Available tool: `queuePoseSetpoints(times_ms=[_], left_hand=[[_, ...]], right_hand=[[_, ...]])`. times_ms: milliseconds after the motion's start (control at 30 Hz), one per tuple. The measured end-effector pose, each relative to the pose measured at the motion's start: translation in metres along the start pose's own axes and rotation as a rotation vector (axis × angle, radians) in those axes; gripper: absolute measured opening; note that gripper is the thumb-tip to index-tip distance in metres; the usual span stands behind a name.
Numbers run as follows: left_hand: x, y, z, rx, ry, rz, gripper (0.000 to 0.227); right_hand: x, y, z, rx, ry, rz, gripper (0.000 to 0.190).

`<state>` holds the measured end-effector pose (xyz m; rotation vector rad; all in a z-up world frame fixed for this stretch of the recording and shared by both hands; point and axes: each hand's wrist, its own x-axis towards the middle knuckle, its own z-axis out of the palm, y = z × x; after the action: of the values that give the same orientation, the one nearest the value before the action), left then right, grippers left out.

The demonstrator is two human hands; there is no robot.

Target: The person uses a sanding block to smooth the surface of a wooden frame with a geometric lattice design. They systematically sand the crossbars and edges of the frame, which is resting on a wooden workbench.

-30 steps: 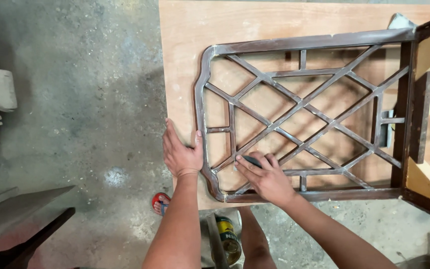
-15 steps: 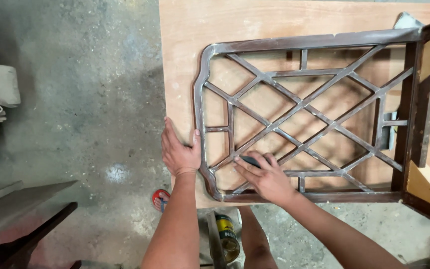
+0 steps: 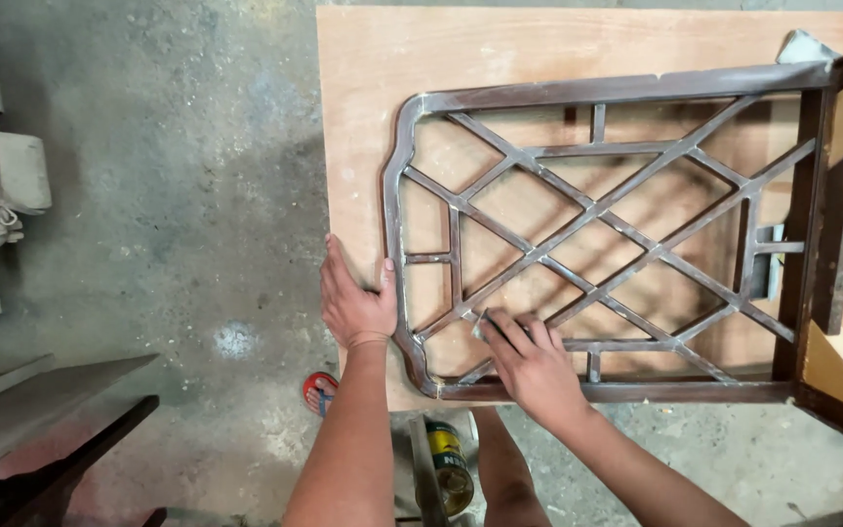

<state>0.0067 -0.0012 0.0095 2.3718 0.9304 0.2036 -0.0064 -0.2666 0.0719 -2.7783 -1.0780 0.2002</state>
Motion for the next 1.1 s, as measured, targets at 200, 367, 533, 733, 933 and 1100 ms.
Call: queuePoseSetpoints(times_ms=[200,367,533,733,933,1100], left_hand=[[0.0,-0.006,0.005,0.015,-0.007,-0.018,0.093],[0.003,-0.002,0.003,0.018,-0.013,-0.019,0.093],[0.0,0.004,-0.002,0.016,-0.02,-0.023,0.092],[0.002,0.007,-0.002,0.015,-0.014,-0.01,0.088],[0.001,0.009,-0.004,0.014,-0.009,0.006,0.087],[0.0,0.01,-0.006,0.011,-0.015,-0.007,0.085]], right_hand=[[0.025,-0.008,0.008,0.075,-0.08,0.124,0.034],[0.027,-0.031,-0.029,0.134,-0.151,0.157,0.035],[0.037,-0.047,-0.035,0.126,-0.125,0.261,0.037],[0.034,-0.058,-0.04,0.306,-0.143,0.228,0.034],[0.031,-0.045,-0.016,0.166,0.06,0.22,0.039],[0.031,-0.049,-0.015,0.236,0.004,0.255,0.041]])
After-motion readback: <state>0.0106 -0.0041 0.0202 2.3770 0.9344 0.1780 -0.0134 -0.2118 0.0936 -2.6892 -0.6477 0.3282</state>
